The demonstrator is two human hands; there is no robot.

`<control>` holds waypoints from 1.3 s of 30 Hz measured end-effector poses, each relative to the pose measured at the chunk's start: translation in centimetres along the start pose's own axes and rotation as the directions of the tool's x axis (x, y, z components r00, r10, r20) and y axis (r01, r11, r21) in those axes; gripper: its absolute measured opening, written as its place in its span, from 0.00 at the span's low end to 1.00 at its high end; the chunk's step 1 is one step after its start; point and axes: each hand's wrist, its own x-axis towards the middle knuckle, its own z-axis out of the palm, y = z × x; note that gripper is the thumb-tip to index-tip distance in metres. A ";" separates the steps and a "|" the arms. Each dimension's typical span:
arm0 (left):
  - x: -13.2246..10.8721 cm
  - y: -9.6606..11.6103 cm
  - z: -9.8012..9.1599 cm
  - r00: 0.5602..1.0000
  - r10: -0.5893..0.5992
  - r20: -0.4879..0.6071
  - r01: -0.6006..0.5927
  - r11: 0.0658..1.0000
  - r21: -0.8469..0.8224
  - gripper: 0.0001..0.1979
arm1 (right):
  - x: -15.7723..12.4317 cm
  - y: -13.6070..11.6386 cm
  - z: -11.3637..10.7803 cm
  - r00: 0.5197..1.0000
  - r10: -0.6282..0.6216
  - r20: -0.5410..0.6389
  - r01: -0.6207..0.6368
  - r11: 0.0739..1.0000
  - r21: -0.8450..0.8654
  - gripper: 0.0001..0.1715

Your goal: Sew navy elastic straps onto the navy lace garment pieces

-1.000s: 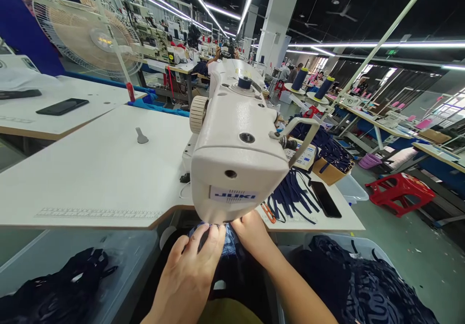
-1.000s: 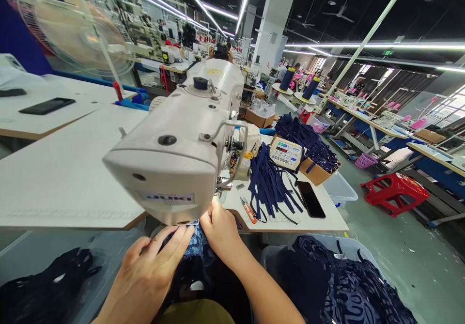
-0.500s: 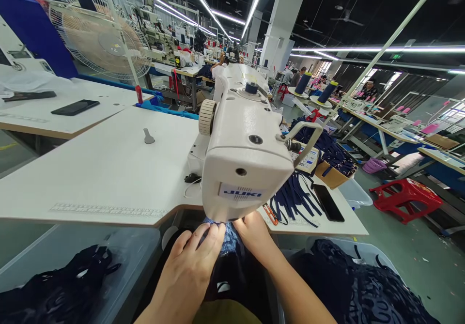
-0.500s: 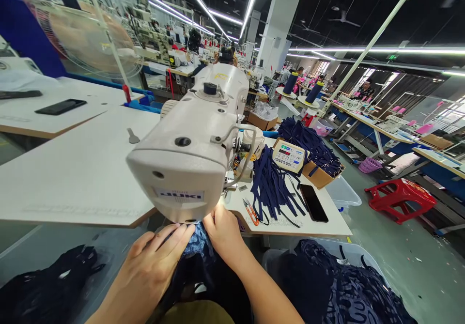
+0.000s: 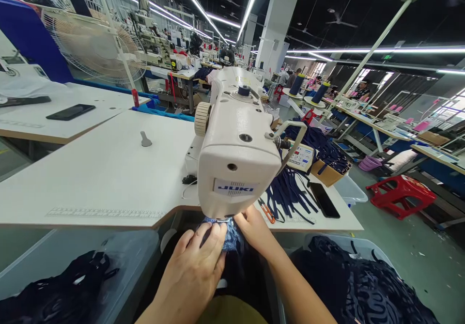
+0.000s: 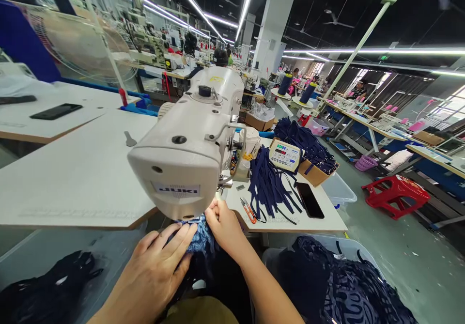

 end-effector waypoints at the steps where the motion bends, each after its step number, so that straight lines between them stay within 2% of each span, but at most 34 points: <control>1: -0.2 -0.2 0.1 1.000 0.007 0.002 -0.007 1.000 0.000 0.17 | -0.2 0.0 -0.1 1.000 -0.004 0.015 0.004 0.999 0.047 0.04; 7: -2.0 -0.9 1.3 1.000 0.004 -0.005 -0.005 0.996 -0.086 0.22 | -1.6 -0.7 0.1 0.998 0.034 0.054 -0.041 0.990 0.134 0.02; 10: -2.5 -0.2 1.5 0.997 -0.076 0.012 0.077 0.986 -0.148 0.23 | -1.7 -0.7 0.4 0.998 0.050 0.035 -0.054 0.989 0.137 0.03; 16: -2.3 1.4 1.0 0.981 -0.189 0.045 0.194 0.967 -0.166 0.19 | -1.2 -0.6 0.7 0.997 0.019 -0.070 -0.019 1.000 0.005 0.02; 20: -1.8 1.7 1.1 0.972 -0.235 0.018 0.235 0.963 -0.128 0.18 | -0.8 -0.8 0.7 0.995 0.002 -0.098 -0.010 0.997 -0.082 0.04; 24: -1.5 1.9 1.2 0.967 -0.256 0.009 0.255 0.960 -0.118 0.18 | -0.4 -0.9 0.7 0.996 -0.027 -0.083 0.018 0.994 -0.112 0.08; 39: -1.0 2.1 0.9 0.964 -0.265 -0.018 0.261 0.958 -0.117 0.17 | -0.2 -0.3 0.8 0.995 -0.036 -0.098 0.022 0.989 -0.143 0.05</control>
